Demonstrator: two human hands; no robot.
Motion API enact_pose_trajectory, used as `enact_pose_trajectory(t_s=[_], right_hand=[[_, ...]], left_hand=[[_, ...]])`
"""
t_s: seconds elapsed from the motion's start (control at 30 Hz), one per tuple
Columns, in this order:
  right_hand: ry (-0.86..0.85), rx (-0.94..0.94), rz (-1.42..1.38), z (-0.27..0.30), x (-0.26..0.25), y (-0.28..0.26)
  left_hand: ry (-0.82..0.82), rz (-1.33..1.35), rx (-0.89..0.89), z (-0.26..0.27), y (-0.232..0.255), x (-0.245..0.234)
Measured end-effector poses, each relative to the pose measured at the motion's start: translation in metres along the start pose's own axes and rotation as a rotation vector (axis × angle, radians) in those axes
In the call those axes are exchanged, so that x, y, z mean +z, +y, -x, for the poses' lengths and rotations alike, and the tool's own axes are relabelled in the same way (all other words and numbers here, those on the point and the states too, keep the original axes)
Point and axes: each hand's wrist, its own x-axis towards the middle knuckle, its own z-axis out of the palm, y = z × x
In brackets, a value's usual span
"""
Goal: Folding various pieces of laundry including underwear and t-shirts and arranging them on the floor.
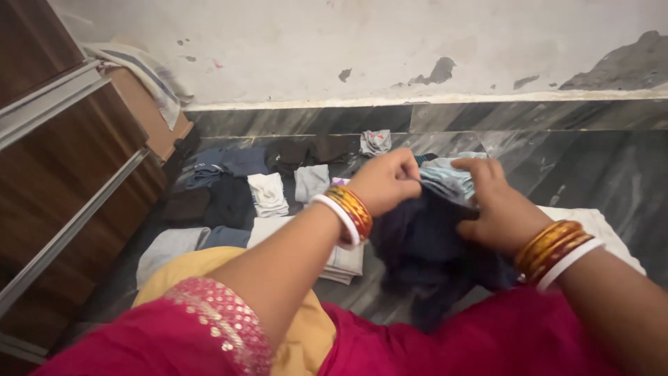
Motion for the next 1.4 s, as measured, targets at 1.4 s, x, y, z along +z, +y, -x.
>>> enact_pose_trajectory(t_s=[1.4], right_hand=[[-0.133, 0.293, 0.478, -0.009, -0.095, -0.078]], left_hand=[[-0.137, -0.847, -0.108, 0.022, 0.063, -0.076]])
